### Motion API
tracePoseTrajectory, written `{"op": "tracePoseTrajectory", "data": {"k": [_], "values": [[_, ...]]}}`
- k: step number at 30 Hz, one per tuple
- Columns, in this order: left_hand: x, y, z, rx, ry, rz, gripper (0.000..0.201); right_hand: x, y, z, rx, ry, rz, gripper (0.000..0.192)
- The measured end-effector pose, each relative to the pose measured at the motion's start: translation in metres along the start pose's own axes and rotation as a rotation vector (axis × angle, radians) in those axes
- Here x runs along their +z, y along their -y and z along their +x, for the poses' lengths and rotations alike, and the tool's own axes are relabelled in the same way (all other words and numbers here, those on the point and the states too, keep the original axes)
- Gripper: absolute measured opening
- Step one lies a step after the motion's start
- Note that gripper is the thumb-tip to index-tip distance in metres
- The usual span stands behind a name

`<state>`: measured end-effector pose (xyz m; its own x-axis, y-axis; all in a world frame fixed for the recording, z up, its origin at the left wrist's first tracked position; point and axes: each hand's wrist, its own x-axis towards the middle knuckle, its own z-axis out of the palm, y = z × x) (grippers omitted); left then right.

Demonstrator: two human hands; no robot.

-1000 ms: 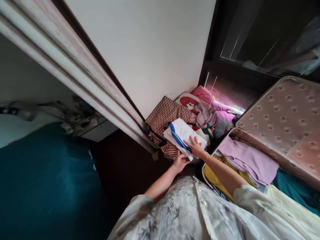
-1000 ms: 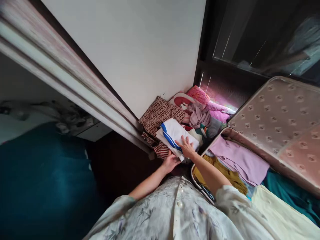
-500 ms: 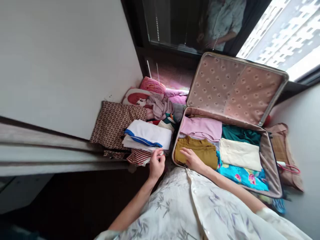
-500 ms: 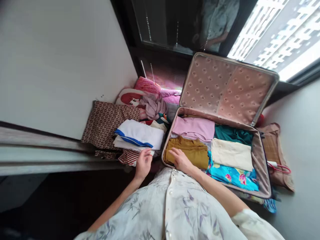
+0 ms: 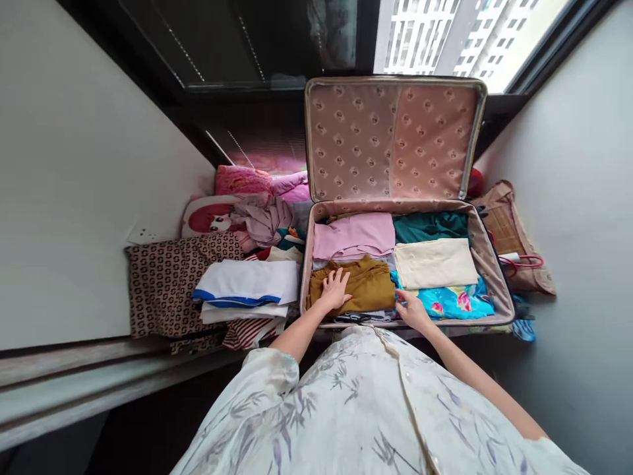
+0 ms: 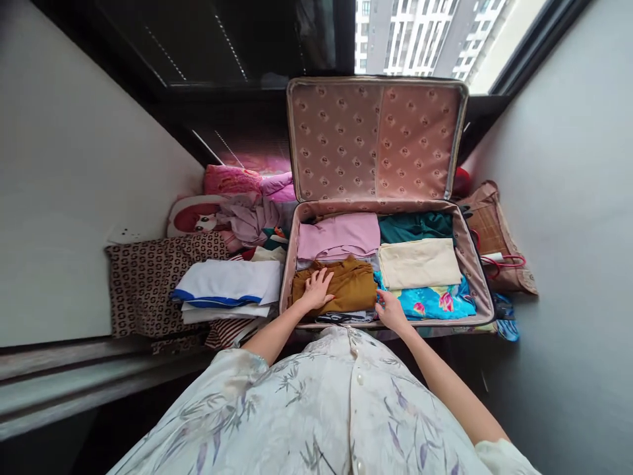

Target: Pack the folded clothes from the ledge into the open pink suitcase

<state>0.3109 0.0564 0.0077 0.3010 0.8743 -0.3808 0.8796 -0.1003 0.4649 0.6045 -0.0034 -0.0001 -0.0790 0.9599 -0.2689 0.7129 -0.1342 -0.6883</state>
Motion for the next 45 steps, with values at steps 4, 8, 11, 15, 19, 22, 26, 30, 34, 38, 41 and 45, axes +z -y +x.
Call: {"op": "tracePoseTrajectory", "data": {"k": [4,8,11,15,19,22,26,30,34,38,41,45], "values": [[-0.002,0.004,-0.026,-0.051,0.000,0.154,0.072,0.012,0.020,0.022,0.045,0.086,-0.038,0.052],[-0.013,0.015,-0.056,-0.089,0.132,0.219,0.079,0.018,0.045,0.039,0.260,0.041,0.066,0.067],[-0.014,0.020,-0.064,-0.125,0.186,0.228,0.086,0.019,0.062,0.045,0.343,0.036,0.390,0.057],[-0.006,0.013,-0.057,-0.131,0.157,0.298,0.096,0.016,0.091,0.052,0.347,0.185,0.640,0.029],[0.000,0.006,-0.055,-0.184,0.034,0.260,0.090,-0.005,0.132,0.063,0.249,0.272,0.852,0.026],[-0.009,0.006,-0.056,-0.204,-0.205,0.104,0.075,-0.034,0.159,0.074,0.145,0.337,1.031,0.028],[-0.050,0.001,-0.047,-0.095,-0.618,-0.099,0.065,-0.079,0.177,0.097,0.023,0.323,1.131,0.034],[-0.099,-0.012,-0.013,-0.006,-0.850,-0.056,0.055,-0.111,0.165,0.135,-0.063,0.207,1.170,0.045],[-0.110,-0.020,0.035,-0.054,-0.615,0.042,0.062,-0.122,0.111,0.164,-0.042,0.055,0.880,0.052],[-0.076,-0.025,0.056,-0.159,-0.312,0.083,0.061,-0.126,0.012,0.138,0.046,-0.084,0.130,0.062],[-0.038,-0.032,0.048,-0.114,-0.238,0.052,0.054,-0.126,-0.060,0.089,-0.010,0.059,-0.414,0.082],[0.004,-0.047,0.033,-0.034,-0.104,-0.036,0.047,-0.123,-0.099,0.051,-0.141,0.109,-0.794,0.083]]}}
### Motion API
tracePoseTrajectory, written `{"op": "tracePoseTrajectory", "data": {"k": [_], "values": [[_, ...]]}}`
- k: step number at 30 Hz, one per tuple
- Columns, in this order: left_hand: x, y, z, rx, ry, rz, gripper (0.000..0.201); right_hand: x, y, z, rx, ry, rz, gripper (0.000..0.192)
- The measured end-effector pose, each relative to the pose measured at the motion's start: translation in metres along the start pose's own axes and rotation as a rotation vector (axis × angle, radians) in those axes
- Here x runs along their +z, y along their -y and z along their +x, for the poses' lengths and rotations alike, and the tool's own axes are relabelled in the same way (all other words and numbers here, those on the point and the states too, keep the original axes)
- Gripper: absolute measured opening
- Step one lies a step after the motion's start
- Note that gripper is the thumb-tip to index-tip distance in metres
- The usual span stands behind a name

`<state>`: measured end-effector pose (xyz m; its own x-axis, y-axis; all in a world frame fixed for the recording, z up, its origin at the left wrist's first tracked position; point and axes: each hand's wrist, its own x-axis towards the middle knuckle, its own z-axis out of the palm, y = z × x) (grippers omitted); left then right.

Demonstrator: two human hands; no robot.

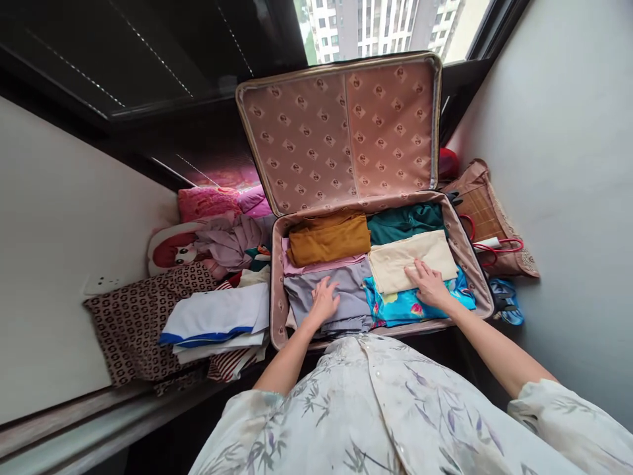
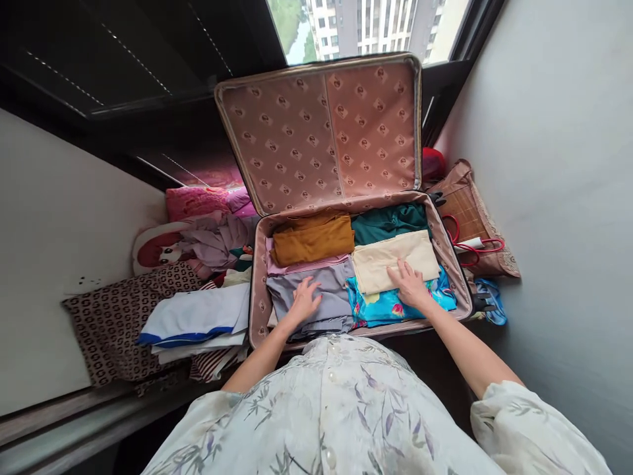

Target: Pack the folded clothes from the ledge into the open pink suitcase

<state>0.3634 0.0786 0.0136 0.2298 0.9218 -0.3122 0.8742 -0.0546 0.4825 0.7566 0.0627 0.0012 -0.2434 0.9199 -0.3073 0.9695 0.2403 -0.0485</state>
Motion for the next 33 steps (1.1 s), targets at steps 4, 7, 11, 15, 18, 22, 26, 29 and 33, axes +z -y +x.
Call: {"op": "tracePoseTrajectory", "data": {"k": [4,7,11,15,18,22,26,29,33], "values": [[0.016,-0.021,0.004,0.029,-0.047,-0.168,0.037,-0.003,0.005,0.011,-0.031,-0.043,-0.086,0.067],[0.021,-0.045,0.014,0.004,0.001,-0.457,0.026,-0.008,0.003,0.020,-0.057,-0.048,-0.113,0.062],[0.033,-0.087,0.014,-0.281,0.405,-1.009,0.023,-0.025,-0.010,0.025,0.001,-0.064,-0.007,0.046],[0.044,-0.128,0.018,-0.527,0.756,-1.636,0.058,-0.053,-0.005,0.023,-0.091,-0.193,0.126,0.040],[0.043,-0.145,0.032,-0.548,0.609,-1.981,0.059,-0.057,0.018,0.005,-0.211,-0.243,0.195,0.041],[0.035,-0.142,0.046,-0.624,0.197,-2.023,0.046,-0.028,0.044,-0.025,-0.153,-0.201,0.256,0.070],[0.007,-0.129,0.045,-0.439,0.200,-1.957,0.045,-0.022,0.038,-0.034,-0.009,-0.234,0.319,0.085],[-0.038,-0.116,0.046,-0.263,0.097,-1.948,0.045,-0.062,0.034,-0.017,-0.001,-0.382,0.311,0.072],[-0.103,-0.081,0.059,-0.143,-0.110,-1.930,0.047,-0.128,0.063,0.036,-0.060,-0.517,0.218,0.065]]}}
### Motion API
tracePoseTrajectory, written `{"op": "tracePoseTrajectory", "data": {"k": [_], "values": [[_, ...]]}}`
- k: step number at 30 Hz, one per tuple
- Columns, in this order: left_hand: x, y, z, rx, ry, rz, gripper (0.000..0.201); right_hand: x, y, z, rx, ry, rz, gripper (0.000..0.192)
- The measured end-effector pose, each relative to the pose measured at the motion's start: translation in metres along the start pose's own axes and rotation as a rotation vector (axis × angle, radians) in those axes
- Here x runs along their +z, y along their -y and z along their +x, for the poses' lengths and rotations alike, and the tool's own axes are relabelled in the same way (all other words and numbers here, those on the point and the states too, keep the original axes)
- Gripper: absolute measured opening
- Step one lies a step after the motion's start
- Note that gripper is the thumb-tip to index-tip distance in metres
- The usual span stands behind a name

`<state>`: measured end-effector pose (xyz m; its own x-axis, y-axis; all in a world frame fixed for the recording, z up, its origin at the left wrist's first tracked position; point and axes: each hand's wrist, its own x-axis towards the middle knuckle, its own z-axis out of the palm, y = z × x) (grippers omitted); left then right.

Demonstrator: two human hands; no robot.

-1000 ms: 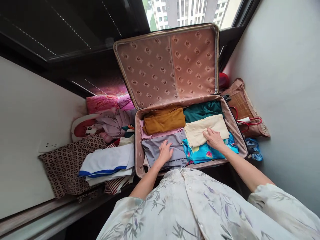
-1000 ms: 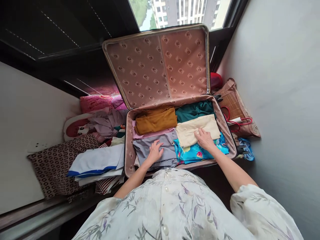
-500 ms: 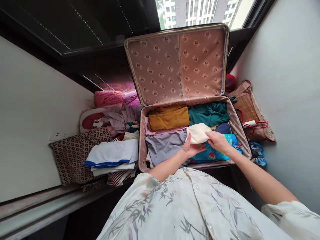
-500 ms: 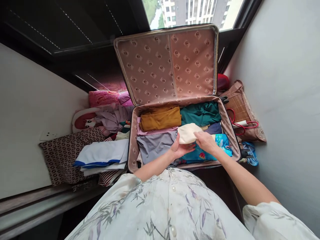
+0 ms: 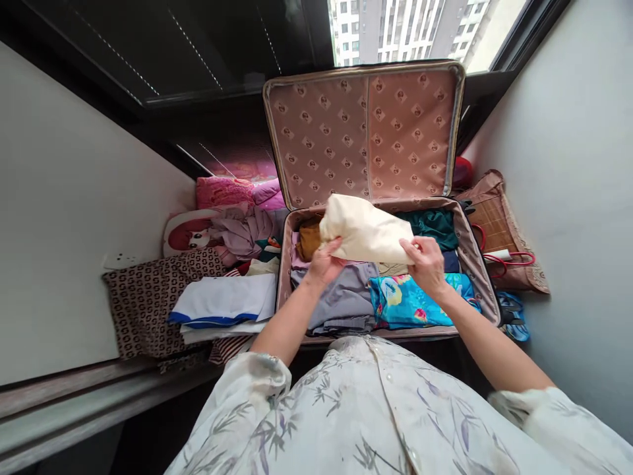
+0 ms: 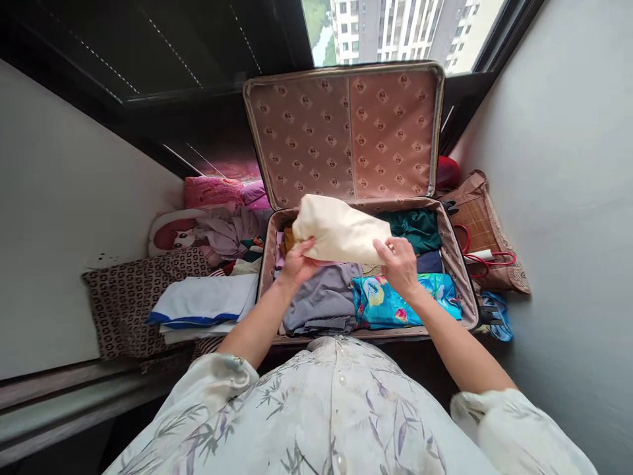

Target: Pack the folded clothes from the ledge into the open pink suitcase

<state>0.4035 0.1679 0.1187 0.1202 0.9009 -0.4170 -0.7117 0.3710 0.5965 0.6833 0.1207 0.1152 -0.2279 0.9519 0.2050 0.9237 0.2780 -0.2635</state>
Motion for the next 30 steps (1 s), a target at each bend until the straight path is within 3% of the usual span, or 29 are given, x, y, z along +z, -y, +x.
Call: {"op": "tracePoseTrajectory", "data": {"k": [2,5,7,9,11,14,19,21,24,27,30], "values": [[-0.016,-0.026,0.010,0.066,-0.090,0.017,0.046,0.010,0.023,0.033,-0.044,0.048,-0.033,0.065],[-0.054,-0.040,0.017,0.026,-0.423,0.117,0.040,0.047,0.044,0.054,-0.059,0.236,-0.067,0.067],[-0.081,-0.035,0.014,-0.078,-0.657,0.214,0.030,0.073,0.039,0.049,-0.045,0.351,-0.070,0.071],[-0.104,-0.022,0.005,-0.148,-0.771,0.274,0.020,0.094,0.019,0.037,-0.019,0.404,-0.083,0.075],[-0.119,-0.004,-0.007,-0.159,-0.778,0.283,0.014,0.104,-0.012,0.025,0.030,0.397,-0.129,0.079],[-0.121,0.024,-0.022,-0.165,-0.741,0.287,0.012,0.107,-0.055,0.019,0.110,0.383,-0.219,0.083],[-0.102,0.060,-0.031,-0.271,-0.463,0.342,0.019,0.110,-0.079,0.038,0.034,0.428,-0.228,0.085],[-0.093,0.066,-0.029,-0.340,-0.380,0.336,0.021,0.111,-0.079,0.052,0.094,0.414,-0.090,0.081],[-0.084,0.066,-0.022,-0.400,-0.334,0.291,0.020,0.109,-0.088,0.077,0.325,0.288,0.263,0.068],[-0.082,0.060,-0.012,-0.410,-0.395,0.218,0.011,0.098,-0.108,0.102,0.549,0.065,0.581,0.047],[-0.088,0.053,-0.007,-0.402,-0.457,0.151,0.009,0.077,-0.129,0.118,0.630,-0.109,0.776,0.043]]}}
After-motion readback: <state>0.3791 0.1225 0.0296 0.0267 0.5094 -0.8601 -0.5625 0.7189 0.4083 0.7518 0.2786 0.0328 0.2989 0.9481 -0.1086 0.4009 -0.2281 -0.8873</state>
